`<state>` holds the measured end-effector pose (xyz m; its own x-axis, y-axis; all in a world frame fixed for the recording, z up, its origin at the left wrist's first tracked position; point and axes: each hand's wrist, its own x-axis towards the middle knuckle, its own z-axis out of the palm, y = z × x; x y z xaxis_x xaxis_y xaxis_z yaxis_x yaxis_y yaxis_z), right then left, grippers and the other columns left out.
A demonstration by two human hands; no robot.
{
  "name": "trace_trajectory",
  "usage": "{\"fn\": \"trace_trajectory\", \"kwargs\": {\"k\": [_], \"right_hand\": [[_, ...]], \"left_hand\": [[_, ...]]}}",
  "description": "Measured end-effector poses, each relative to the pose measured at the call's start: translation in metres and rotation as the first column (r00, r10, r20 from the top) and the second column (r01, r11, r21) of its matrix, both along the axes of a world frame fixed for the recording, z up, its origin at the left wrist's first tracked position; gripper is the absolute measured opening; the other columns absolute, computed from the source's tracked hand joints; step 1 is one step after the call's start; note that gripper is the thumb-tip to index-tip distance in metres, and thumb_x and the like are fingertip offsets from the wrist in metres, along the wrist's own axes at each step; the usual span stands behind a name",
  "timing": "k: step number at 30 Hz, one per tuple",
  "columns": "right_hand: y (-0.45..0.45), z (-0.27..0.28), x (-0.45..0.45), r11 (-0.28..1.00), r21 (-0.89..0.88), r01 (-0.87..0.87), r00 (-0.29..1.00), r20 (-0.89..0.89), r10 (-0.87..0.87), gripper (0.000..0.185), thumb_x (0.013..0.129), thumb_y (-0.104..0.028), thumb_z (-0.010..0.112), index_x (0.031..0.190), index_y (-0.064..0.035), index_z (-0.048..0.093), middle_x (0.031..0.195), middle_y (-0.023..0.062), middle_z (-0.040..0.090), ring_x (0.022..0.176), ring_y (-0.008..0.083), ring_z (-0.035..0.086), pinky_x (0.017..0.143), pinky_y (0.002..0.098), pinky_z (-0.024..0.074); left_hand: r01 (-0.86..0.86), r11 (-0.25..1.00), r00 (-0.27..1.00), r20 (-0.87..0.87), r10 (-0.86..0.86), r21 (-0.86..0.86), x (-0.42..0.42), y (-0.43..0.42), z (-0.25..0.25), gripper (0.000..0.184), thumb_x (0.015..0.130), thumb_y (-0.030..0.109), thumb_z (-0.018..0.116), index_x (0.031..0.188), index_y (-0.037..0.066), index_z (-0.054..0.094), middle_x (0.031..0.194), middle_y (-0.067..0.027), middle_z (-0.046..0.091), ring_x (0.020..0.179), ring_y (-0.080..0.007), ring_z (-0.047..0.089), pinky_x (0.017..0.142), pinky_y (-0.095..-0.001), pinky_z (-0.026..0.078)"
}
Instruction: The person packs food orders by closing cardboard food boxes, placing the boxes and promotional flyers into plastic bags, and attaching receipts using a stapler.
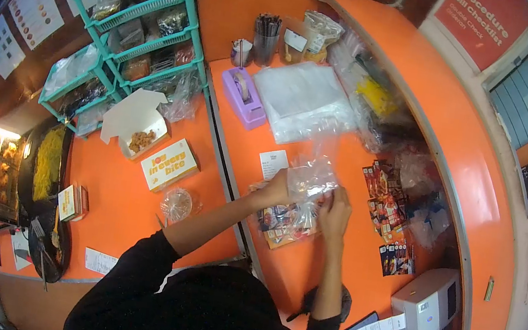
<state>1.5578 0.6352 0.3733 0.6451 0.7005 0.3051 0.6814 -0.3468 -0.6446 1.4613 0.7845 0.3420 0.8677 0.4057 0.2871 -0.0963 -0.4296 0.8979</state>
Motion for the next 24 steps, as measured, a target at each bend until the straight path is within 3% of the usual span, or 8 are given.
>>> {"fn": "trace_trajectory", "kwargs": {"k": [2,4,7,13,17,20,22,24], "right_hand": [[-0.006,-0.013,-0.004,0.967,-0.219,0.132,0.983,0.155,-0.1,0.026,0.077,-0.004,0.051,0.101,0.0035,0.056,0.086,0.0244,0.059,0.085,0.0428,0.058,0.077,0.0467,0.0455],[-0.012,-0.001,0.002,0.998,-0.059,0.013,0.991,0.135,-0.004,0.024,0.08,-0.008,0.052,0.1,0.0041,0.056,0.09,0.0253,0.059,0.089,0.0428,0.057,0.079,0.0467,0.0447],[-0.012,0.042,0.002,0.925,-0.231,-0.3,0.934,0.127,0.334,0.018,0.083,-0.013,0.054,0.09,0.0032,0.058,0.095,0.0261,0.06,0.092,0.0404,0.057,0.08,0.0456,0.0451],[-0.003,0.032,0.012,0.661,-0.657,-0.363,0.692,0.285,0.663,0.015,0.082,-0.016,0.057,0.083,-0.0015,0.061,0.076,0.0184,0.062,0.07,0.0368,0.061,0.065,0.0453,0.0489],[0.002,0.019,0.031,0.708,-0.514,-0.484,0.719,0.227,0.657,0.022,0.078,-0.022,0.062,0.093,-0.0062,0.065,0.082,0.0165,0.065,0.075,0.0357,0.063,0.065,0.0442,0.0508],[-0.008,0.018,0.034,0.796,-0.408,-0.447,0.706,0.385,0.594,0.027,0.076,-0.027,0.064,0.097,-0.0085,0.066,0.08,0.0144,0.065,0.074,0.035,0.062,0.065,0.0436,0.0504],[-0.015,0.022,0.039,0.916,-0.227,-0.33,0.813,0.425,0.398,0.019,0.077,-0.023,0.064,0.079,-0.0038,0.062,0.069,0.0157,0.062,0.062,0.035,0.06,0.057,0.0426,0.0484],[-0.019,0.016,0.053,0.92,-0.284,-0.27,0.774,0.505,0.383,0.019,0.078,-0.022,0.064,0.081,-0.0035,0.063,0.07,0.0157,0.062,0.059,0.0346,0.059,0.057,0.0426,0.0482]], "left_hand": [[0.022,0.995,0.999,0.034,-0.019,-0.093,0.0,-0.001,-0.001,0.05,0.066,0.028,0.079,0.104,0.0,0.061,0.096,-0.0194,0.065,0.088,-0.0251,0.065,0.076,-0.0364,0.05],[0.01,0.995,1.0,0.025,-0.007,-0.103,-0.003,0.0,0.006,0.053,0.064,0.026,0.079,0.106,0.0,0.06,0.094,-0.0195,0.065,0.087,-0.0254,0.065,0.075,-0.0363,0.05],[0.018,0.987,0.995,-0.095,-0.034,-0.162,-0.008,-0.003,0.027,0.059,0.059,0.021,0.08,0.11,0.0,0.058,0.09,-0.0194,0.066,0.085,-0.0263,0.065,0.075,-0.0362,0.05],[0.048,0.989,0.972,-0.223,-0.08,-0.143,-0.005,-0.002,0.041,0.05,0.058,0.015,0.075,0.103,-0.002,0.06,0.084,-0.0163,0.066,0.079,-0.0224,0.065,0.071,-0.0331,0.05],[0.052,0.988,0.978,-0.193,-0.08,-0.145,-0.004,-0.006,0.044,0.049,0.057,0.016,0.076,0.101,-0.001,0.061,0.083,-0.0173,0.065,0.079,-0.0254,0.065,0.071,-0.0349,0.05],[0.096,0.99,0.991,-0.086,-0.105,-0.102,0.009,-0.008,0.041,0.052,0.054,0.011,0.076,0.102,-0.002,0.06,0.084,-0.0219,0.065,0.083,-0.0321,0.065,0.074,-0.0395,0.049],[0.094,0.994,0.991,-0.092,-0.099,-0.054,0.035,-0.009,0.036,0.046,0.059,0.013,0.074,0.101,-0.001,0.061,0.084,-0.0207,0.064,0.084,-0.0318,0.064,0.074,-0.0379,0.049],[0.086,0.996,0.992,-0.096,-0.086,-0.011,0.064,-0.01,0.029,0.04,0.064,0.015,0.073,0.1,0.001,0.062,0.084,-0.0194,0.064,0.085,-0.0315,0.064,0.075,-0.0363,0.049]]}}
